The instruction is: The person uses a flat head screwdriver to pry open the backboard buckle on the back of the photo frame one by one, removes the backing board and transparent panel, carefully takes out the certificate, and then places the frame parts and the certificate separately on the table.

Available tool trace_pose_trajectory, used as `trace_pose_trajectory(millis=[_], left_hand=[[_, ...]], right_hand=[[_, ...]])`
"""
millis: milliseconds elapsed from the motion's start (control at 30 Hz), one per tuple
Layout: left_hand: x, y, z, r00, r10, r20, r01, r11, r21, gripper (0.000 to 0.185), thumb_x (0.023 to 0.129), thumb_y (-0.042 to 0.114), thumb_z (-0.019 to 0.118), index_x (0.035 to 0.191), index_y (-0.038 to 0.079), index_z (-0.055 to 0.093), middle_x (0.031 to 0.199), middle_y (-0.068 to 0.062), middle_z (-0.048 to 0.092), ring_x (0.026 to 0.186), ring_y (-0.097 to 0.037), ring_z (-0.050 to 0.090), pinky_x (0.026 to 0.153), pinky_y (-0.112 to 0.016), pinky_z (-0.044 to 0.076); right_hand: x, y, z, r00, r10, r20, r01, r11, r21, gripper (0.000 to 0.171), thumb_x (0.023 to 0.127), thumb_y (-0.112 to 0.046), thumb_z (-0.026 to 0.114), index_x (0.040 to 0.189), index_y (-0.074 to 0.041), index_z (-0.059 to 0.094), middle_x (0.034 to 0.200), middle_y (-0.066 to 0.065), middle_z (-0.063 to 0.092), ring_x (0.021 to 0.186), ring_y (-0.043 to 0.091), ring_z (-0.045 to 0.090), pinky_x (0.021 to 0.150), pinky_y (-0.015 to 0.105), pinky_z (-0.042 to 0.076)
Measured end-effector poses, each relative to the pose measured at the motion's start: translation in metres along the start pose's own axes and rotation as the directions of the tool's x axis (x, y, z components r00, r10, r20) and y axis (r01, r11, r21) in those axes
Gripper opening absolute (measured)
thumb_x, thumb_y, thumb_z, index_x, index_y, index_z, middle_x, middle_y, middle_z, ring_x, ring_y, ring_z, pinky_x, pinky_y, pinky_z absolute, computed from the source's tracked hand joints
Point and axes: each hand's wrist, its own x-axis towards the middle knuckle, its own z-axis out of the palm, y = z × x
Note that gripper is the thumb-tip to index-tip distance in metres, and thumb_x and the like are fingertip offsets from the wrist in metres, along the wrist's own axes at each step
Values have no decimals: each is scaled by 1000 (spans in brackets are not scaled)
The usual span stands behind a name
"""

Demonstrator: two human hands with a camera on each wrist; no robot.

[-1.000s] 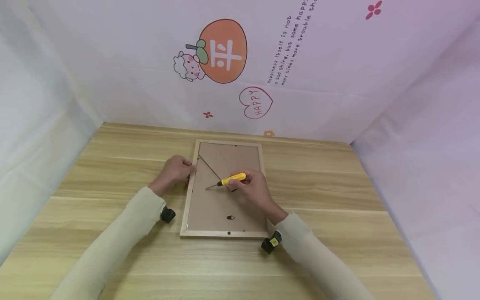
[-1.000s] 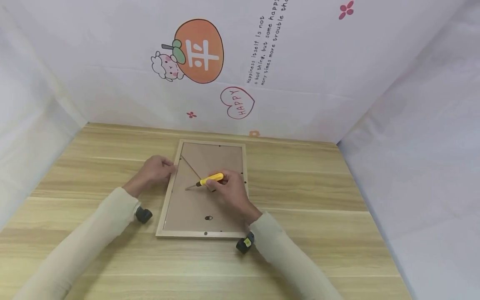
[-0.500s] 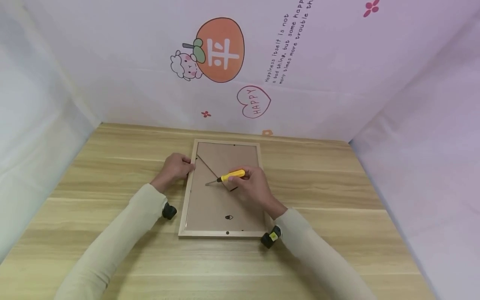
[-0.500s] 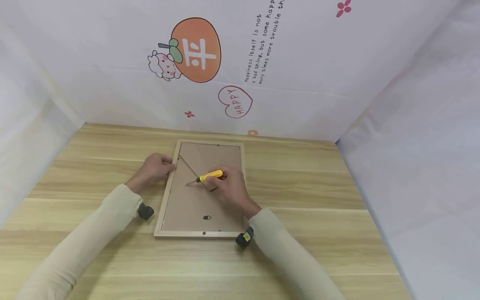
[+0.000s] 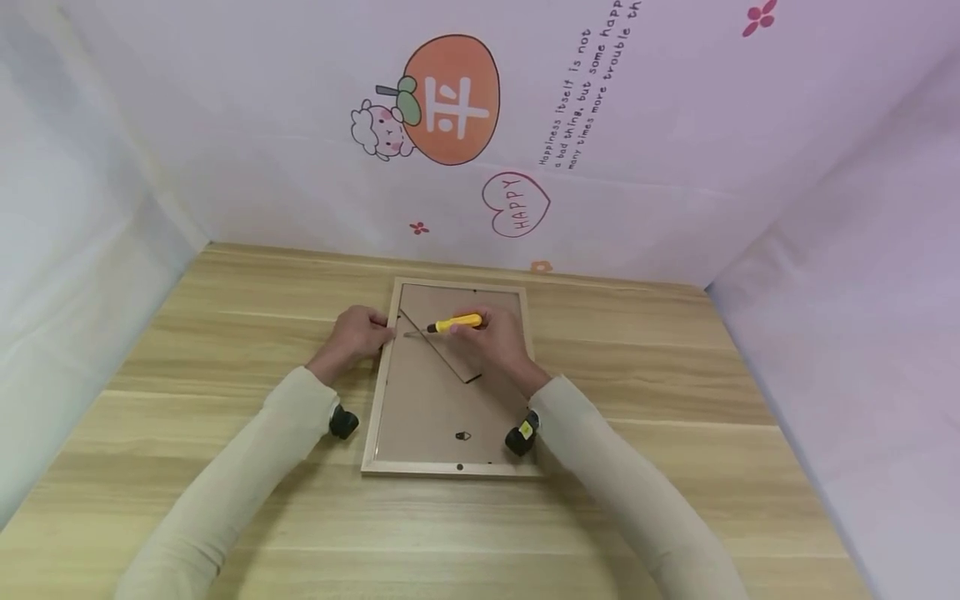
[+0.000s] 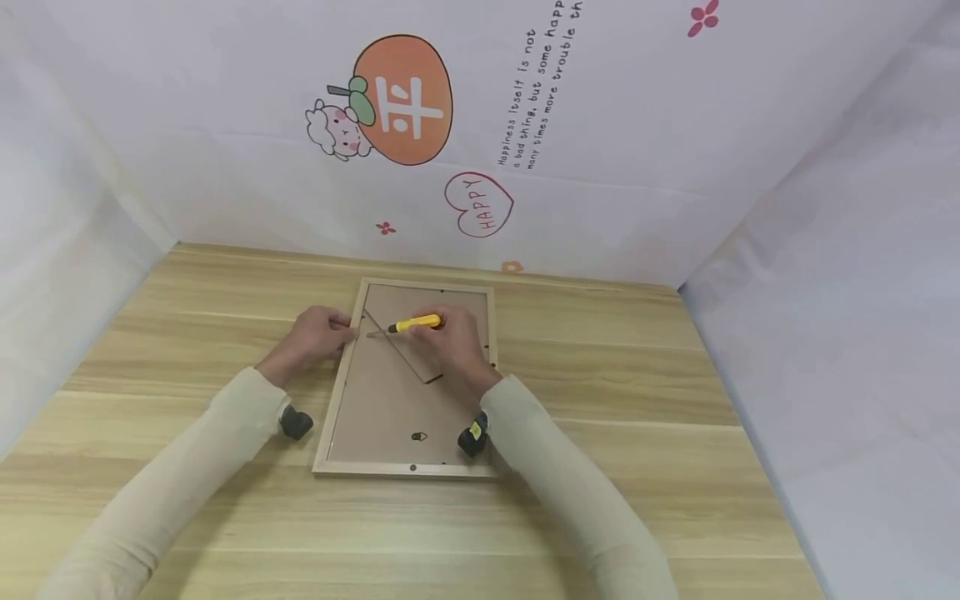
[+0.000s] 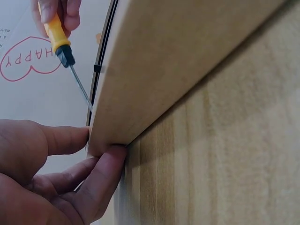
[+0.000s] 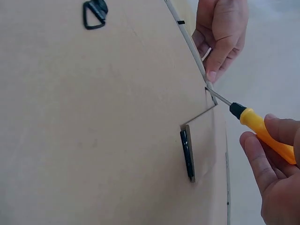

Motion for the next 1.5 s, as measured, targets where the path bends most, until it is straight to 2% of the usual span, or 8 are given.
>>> trace_pose_trajectory(millis=[200,367,700,967,1167,1333,1500], left_hand=[[0,0,0,1000,11,-4,-11,1000,11,35,97,14,61,125,-7,60,119,-24,66,100,-29,69,75,-27,60],[2,-1,0,1000,19,-1,-19,1000,19,34,96,14,61,123,-8,60,117,-24,66,94,-26,70,72,-25,60],[2,-1,2,1000,26,-12,-26,999,25,33,97,14,60,123,-6,61,115,-22,66,92,-24,68,72,-25,59],[2,-1,1,1000,21,-16,-20,999,30,33,96,15,61,122,-6,61,114,-21,66,87,-20,66,69,-22,58],[2,-4,0,998,49,-32,-47,997,53,33,96,15,61,120,-8,62,111,-22,67,82,-18,66,64,-19,54],[2,-2,0,998,47,-39,-45,998,52,32,96,15,62,118,-7,63,110,-22,68,83,-19,66,65,-19,54],[3,-3,0,999,36,-37,-35,998,48,31,95,14,62,118,-7,63,110,-21,67,86,-20,65,66,-20,54]], right_hand=[[7,-3,5,1000,12,-26,-12,1000,3,20,90,-14,72,109,-8,73,108,7,71,93,17,64,81,29,58],[11,-6,8,999,23,-47,-24,1000,-9,20,91,-13,71,110,-9,72,109,7,70,92,16,64,81,29,58],[13,-13,17,997,-27,-74,15,987,-160,22,93,-17,69,112,-8,72,109,6,70,89,15,62,78,28,57],[16,-12,16,998,-50,-37,41,977,-211,21,92,-14,70,111,-7,72,110,8,71,93,19,65,80,32,59],[24,-7,10,998,-61,17,63,964,-258,19,92,-10,69,110,-5,72,112,10,72,100,21,65,89,36,57],[31,-5,4,996,-56,70,75,951,-301,20,93,-10,67,113,-5,71,116,10,70,102,23,62,92,38,55],[39,5,3,994,-62,85,86,945,-317,20,93,-15,68,111,-8,72,115,9,71,102,22,63,91,38,55]])
